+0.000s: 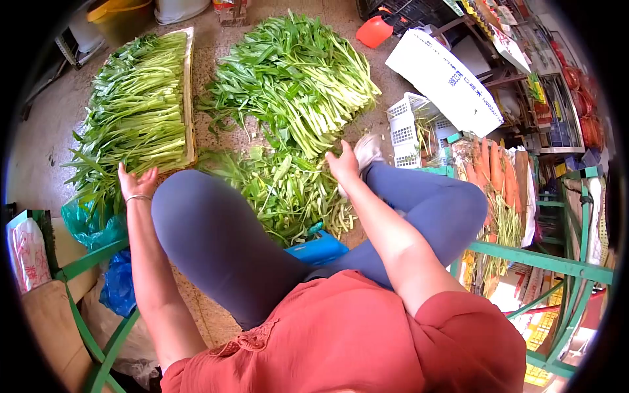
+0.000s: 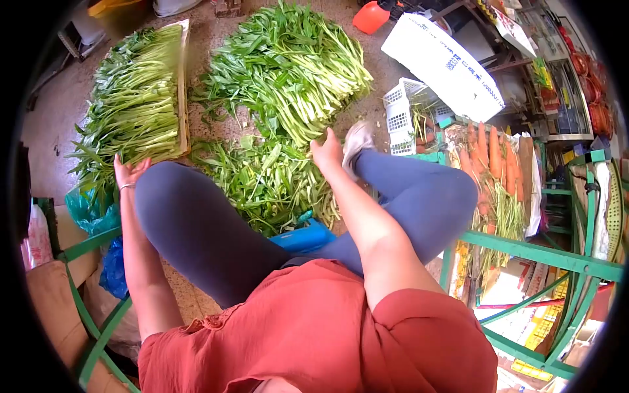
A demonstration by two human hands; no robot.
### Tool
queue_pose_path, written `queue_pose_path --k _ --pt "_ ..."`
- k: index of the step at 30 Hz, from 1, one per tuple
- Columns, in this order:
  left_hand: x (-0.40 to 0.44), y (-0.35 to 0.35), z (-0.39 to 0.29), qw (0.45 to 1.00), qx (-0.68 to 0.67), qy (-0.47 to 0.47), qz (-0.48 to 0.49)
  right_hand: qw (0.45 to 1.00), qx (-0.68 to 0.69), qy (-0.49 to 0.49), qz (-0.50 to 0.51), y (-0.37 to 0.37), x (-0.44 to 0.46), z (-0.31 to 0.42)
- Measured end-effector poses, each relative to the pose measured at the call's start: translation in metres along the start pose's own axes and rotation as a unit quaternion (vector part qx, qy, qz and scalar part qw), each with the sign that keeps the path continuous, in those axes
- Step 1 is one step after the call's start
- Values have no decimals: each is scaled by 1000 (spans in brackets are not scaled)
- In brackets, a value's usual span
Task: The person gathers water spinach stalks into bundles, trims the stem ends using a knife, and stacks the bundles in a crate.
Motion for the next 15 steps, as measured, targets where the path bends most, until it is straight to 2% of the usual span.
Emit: queue_pose_path --k 2,3,5,6,8,9,11,12,13,14,15 --pt "-30 8 -15 982 98 84 139 996 -49 -49 -58 -11 23 8" --pt "-53 16 -22 964 129 132 190 984 -89 -117 -101 -19 35 13" --pt "-103 35 -35 933 156 199 256 946 -139 -238 -169 -31 65 22" --pt "-141 46 -31 920 169 228 268 942 -156 -257 -147 -33 84 26" --pt "-202 61 -16 893 163 233 347 909 -259 -292 -148 -30 117 31" --pt "-220 62 -9 862 148 206 440 910 -253 -294 -144 -20 136 30" --pt "-263 75 30 852 142 192 466 852 -380 -274 -234 6 168 21" --pt "-278 81 56 835 151 175 500 854 -376 -277 -228 5 172 29" --pt "-289 88 83 815 162 158 533 889 -370 -227 -146 -6 170 46" --pt "-290 95 113 824 147 153 525 915 -360 -173 -61 -9 171 54" --pt "-278 100 135 782 169 118 588 920 -365 -145 -11 -4 183 55"
Point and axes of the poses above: each hand's wrist, its own x-axis towards the middle knuckle, its own y-axis out of the palm, z = x × y, the point moved 1 cm from there along x, towards the middle knuckle, and after that the axes turned 4 degrees about x, right-handed, at the moved point
